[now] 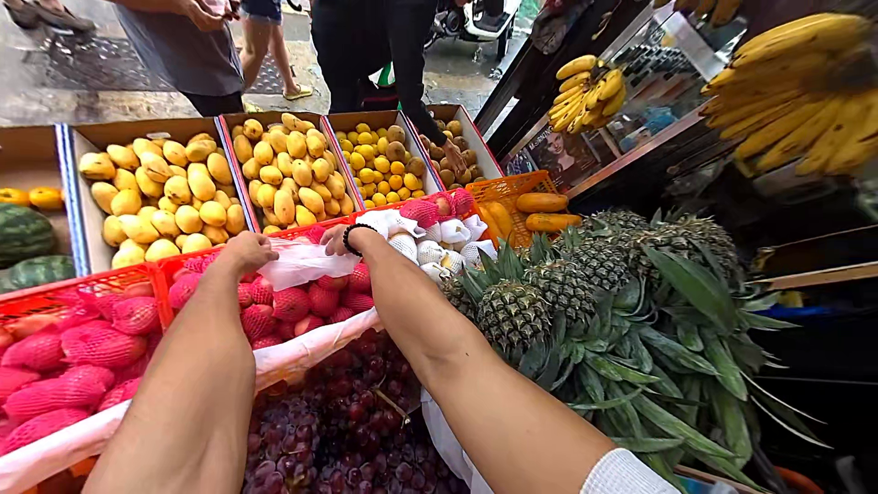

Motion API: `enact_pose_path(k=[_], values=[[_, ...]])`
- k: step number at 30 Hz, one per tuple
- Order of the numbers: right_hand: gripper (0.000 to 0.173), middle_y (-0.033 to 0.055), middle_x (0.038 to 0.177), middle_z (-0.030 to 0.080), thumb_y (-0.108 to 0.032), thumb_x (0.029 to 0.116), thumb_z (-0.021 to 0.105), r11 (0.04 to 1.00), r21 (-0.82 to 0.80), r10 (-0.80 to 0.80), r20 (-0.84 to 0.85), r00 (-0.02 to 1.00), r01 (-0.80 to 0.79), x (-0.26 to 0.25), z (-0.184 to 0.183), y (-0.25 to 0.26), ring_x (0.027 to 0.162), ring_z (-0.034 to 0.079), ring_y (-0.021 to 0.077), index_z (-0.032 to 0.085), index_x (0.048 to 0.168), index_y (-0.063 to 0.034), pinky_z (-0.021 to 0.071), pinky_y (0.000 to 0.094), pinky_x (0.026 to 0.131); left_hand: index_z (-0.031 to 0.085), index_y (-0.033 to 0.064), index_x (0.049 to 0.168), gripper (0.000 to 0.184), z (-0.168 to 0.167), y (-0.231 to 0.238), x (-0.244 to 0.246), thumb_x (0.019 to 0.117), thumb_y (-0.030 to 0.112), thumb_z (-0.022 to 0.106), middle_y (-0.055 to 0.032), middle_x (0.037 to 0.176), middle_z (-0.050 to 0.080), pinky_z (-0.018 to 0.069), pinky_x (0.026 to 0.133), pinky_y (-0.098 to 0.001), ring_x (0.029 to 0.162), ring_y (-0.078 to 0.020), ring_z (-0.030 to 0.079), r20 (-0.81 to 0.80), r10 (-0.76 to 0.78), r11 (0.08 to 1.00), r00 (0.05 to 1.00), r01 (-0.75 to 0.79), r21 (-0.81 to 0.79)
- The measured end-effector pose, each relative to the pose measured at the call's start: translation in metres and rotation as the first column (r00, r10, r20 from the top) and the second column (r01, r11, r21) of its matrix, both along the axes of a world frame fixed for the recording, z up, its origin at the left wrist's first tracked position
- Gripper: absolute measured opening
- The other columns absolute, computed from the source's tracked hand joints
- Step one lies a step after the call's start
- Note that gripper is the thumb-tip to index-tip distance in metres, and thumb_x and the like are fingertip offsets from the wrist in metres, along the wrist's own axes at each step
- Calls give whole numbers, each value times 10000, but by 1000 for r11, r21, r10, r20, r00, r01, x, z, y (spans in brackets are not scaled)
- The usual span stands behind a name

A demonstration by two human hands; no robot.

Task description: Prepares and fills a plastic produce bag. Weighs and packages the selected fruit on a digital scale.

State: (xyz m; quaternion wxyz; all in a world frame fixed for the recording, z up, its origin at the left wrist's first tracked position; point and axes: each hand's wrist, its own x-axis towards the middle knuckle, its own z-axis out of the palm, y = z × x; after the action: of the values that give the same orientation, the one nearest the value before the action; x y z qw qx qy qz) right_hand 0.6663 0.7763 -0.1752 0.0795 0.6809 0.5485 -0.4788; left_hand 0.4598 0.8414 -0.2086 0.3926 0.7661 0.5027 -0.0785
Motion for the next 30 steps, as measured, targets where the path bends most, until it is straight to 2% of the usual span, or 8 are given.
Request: enact_pose_path(k=[5,15,19,21,23,27,29,30], values=[[379,174,1417,606,-124,1027,579,994,32,105,109,989,-109,4,0,-1,1347,540,314,622,1402,-90,401,521,1112,668,-127,1032,248,6,-2,-7,1032,107,586,-372,1091,642,409,952,-730,1107,-544,598,-18,26,1000,999,-26,9],[445,151,1459,582,-67,1036,537,983,-2,182,167,969,-184,-4,12,-1,1386,511,293,568,1471,-159,387,512,1132,639,-170,1017,293,11,0,-7,1053,103,539,-411,1120,619,405,966,-735,1156,-576,576,-111,-18,997,994,27,77],[443,149,1424,612,-72,1024,573,983,25,175,174,969,-182,3,-20,13,1365,539,294,584,1456,-170,406,512,1128,637,-160,1017,255,16,-2,-8,1039,82,557,-403,1111,622,413,952,-737,1146,-571,581,-135,-33,996,990,45,81],[489,135,1481,569,-100,1036,561,984,-8,174,216,961,-177,2,-19,14,1417,487,289,518,1515,-189,370,517,1162,650,-147,1064,229,16,-3,-7,1024,67,582,-391,1130,631,414,970,-731,1159,-558,585,-134,-66,994,989,76,74],[512,166,1470,573,-109,1024,592,984,54,157,212,965,-172,2,-19,10,1408,498,318,503,1525,-162,376,535,1160,642,-129,1179,251,14,-3,-8,985,29,627,-381,1204,620,404,1018,-720,1214,-553,563,-120,-98,992,988,106,63],[656,167,1515,528,-128,982,646,988,55,130,242,961,-147,-7,6,-3,1421,478,330,406,1589,-200,371,557,1153,515,-53,1431,519,12,-4,-11,958,73,687,-380,1425,488,348,1087,-709,1375,-553,424,-134,-77,995,988,84,50],[697,187,1518,518,-110,960,674,989,43,127,255,959,-143,-10,10,-6,1409,485,340,388,1594,-161,371,551,1150,506,-32,1454,574,12,-11,-11,938,102,718,-372,1453,465,350,1086,-705,1381,-546,418,-135,-19,998,991,27,63],[713,211,1522,502,-119,964,672,988,20,143,270,952,-154,-12,12,-6,1413,476,353,354,1602,-117,362,551,1155,485,-70,1458,578,21,-16,-10,956,114,705,-390,1474,431,331,1096,-714,1393,-557,396,-150,-3,999,989,9,39]])
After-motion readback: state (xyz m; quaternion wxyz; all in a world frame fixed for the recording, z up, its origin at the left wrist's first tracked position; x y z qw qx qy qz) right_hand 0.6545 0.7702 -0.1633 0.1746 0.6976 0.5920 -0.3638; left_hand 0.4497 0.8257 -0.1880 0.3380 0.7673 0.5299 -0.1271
